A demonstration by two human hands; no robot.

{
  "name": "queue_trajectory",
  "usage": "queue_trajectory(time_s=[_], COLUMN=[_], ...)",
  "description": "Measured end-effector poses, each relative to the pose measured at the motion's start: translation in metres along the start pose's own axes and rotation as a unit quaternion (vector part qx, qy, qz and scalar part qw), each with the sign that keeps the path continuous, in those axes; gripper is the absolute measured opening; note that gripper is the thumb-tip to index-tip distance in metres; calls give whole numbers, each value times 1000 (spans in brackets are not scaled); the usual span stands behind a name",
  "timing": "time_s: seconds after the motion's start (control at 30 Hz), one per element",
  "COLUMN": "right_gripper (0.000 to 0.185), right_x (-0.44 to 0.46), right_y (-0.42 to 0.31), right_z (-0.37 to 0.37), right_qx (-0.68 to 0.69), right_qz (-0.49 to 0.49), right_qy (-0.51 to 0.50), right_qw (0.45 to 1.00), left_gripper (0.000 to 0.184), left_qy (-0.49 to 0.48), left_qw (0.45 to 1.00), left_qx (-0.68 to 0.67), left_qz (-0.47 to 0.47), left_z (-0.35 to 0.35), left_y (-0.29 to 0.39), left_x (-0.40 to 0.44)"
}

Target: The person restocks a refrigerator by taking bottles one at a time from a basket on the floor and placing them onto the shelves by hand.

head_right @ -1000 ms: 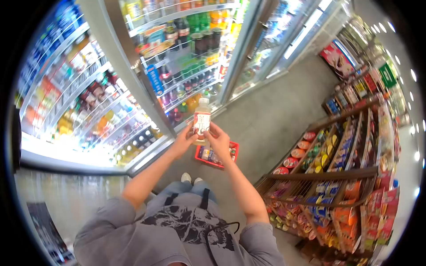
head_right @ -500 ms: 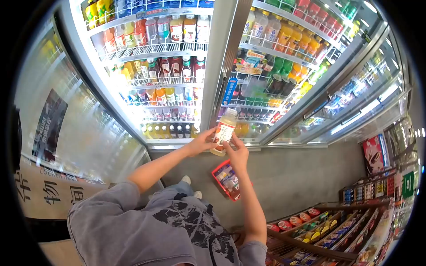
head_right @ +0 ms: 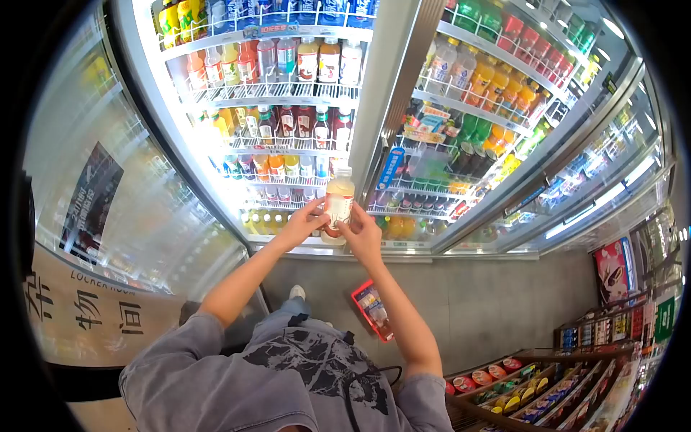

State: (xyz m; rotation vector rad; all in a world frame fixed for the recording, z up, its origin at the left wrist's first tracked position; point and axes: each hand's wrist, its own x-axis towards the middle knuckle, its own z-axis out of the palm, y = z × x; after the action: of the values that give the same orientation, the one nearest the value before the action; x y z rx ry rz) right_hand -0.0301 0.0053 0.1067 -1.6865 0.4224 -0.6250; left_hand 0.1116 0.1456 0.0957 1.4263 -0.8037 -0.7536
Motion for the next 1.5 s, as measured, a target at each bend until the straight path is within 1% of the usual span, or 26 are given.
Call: queue_trajectory(time_s=[0.1,0.13,0.17,0.23,0.3,0.37,0.43,0.47,0.5,0.53,0.57,0.63,0.7,0.77,0.83,0.9,0.93,1.03,1.1,1.13,1.2,1.27,1.37,1.4,1.43,1.5], right_gripper=[72,72,72,72,72,72,71,70,70,68,68,68,69,68,66,65,63,62,60,61,60,57,58,58,58,54], right_x=[24,35,43,58,74,97,127,142,155,159,165,183,206,225,241,251,255,272,290,297,316,333,349,355,360,369], right_y=[-5,0,1,-15,-34,-43,-46,-49,-52,-71,-87,-111,-121,-125,-132,-137,-142,-143,-135,-132,-129,-121,-115,-114,-112,-106], right_z=[20,29,35,49,56,62,72,76,80,82,83,88,92,98,104,114,117,125,127,130,134,134,135,137,137,135], right_qx=[-5,42,42,39,7,-150,-142,-137,-131,-150,-153,-141,-157,-76,-99,-97,-105,-109,-118,-118,-122,-126,-115,-94,-95,-96], right_qz=[-39,-47,-48,-64,-79,-137,-161,-171,-180,-224,-225,-196,-215,-220,-233,-256,-242,-252,-283,-306,-351,-342,-333,-332,-335,-318], right_qy=[-13,-23,-27,-35,-47,-60,-55,-50,-46,-37,-38,-57,-63,-64,-68,-48,-44,-20,-28,-7,23,29,41,51,58,56], right_qw=[999,998,998,997,996,977,975,974,974,962,962,969,962,970,965,961,964,961,951,945,928,931,935,937,936,942], left_gripper=[61,61,61,62,62,61,59,58,58,58,59,59,55,55,58,59,60,61,61,62,62,62,60,62,62,65], left_qy=[22,40,57,69,107,114,125,143,142,153,165,147,130,145,183,183,185,192,201,195,192,173,171,165,160,148], left_qw=[1000,999,998,997,994,992,990,985,985,982,978,979,977,975,949,948,943,933,924,926,920,916,914,919,918,932], left_qx=[-3,-4,-6,-10,8,3,-9,34,33,24,14,-21,45,53,158,153,169,195,231,217,243,276,260,266,267,191], left_qz=[-5,3,10,14,36,48,68,95,96,111,126,140,165,160,201,210,219,233,228,239,239,235,262,241,245,271], left_z=[-26,-34,-42,-57,-71,-87,-103,-109,-117,-123,-129,-139,-150,-155,-166,-173,-176,-188,-198,-202,-209,-215,-221,-222,-223,-225], left_y=[11,13,15,21,28,36,49,56,64,71,78,102,121,140,148,156,161,168,172,175,181,187,181,181,179,168], left_x=[6,9,11,14,20,32,47,54,63,72,80,94,107,115,130,142,146,166,180,188,200,215,239,246,253,267])
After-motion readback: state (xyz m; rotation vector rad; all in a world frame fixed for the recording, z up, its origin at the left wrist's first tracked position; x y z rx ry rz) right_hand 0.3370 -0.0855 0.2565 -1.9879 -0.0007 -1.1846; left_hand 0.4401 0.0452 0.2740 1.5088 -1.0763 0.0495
